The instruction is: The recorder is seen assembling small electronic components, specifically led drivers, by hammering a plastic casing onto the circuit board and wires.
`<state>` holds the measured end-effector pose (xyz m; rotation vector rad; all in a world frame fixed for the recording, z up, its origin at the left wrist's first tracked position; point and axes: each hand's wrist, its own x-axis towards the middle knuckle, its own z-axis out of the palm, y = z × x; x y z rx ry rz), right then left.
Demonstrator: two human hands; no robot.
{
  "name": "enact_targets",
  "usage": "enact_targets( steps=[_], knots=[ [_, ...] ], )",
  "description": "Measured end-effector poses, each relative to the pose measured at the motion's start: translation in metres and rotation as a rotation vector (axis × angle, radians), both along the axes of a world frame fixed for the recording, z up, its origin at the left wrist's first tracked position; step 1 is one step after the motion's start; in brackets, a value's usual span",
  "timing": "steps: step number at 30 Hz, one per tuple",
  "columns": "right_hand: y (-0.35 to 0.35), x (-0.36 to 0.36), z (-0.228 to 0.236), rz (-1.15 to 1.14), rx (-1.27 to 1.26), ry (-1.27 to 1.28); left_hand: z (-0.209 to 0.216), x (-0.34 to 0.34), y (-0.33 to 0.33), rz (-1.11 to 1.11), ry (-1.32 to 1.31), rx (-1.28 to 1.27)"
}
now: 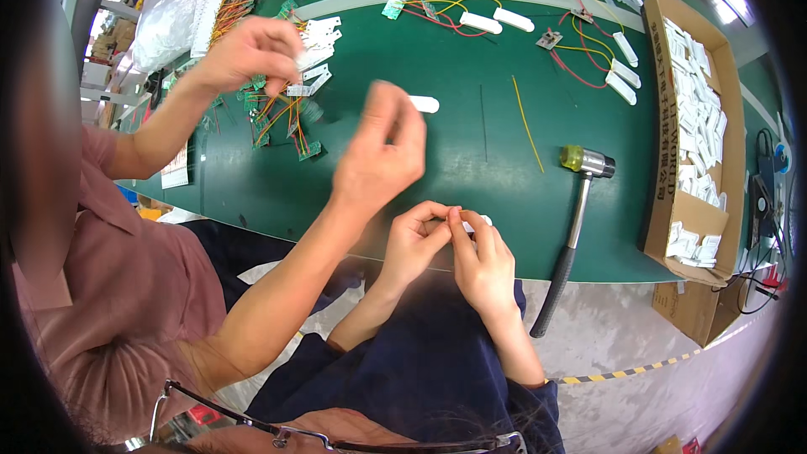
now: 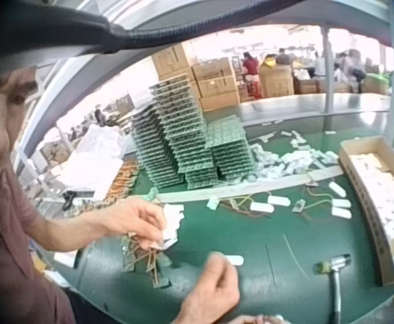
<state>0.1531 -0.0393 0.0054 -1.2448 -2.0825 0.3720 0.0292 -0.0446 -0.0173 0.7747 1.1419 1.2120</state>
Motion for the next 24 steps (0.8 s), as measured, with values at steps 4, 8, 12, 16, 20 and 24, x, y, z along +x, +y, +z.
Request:
enact_targets(
  steps=[4, 8, 12, 16, 20, 24],
  knots=[
    [0.001, 0.002, -0.005, -0.006, 0.076, 0.027, -0.001, 0.003, 0.001, -0.014, -0.001, 0.022],
    [0.003, 0.003, -0.006, 0.0, 0.028, 0.089, 0.001, 0.004, 0.0, -0.025, -0.008, 0.051],
    [0.004, 0.005, -0.008, 0.009, -0.026, 0.142, -0.002, -0.001, -0.003, -0.092, 0.074, 0.074],
    [0.005, 0.006, -0.012, 0.014, 0.0, 0.229, -0.001, 0.001, -0.007, -0.075, 0.157, 0.097],
    [0.004, 0.006, -0.013, 0.015, -0.011, 0.271, 0.002, 0.001, -0.007, -0.055, 0.204, 0.153],
    [0.005, 0.007, -0.016, 0.018, 0.01, 0.298, 0.001, 0.001, -0.004, -0.028, 0.298, 0.279]
  ],
)
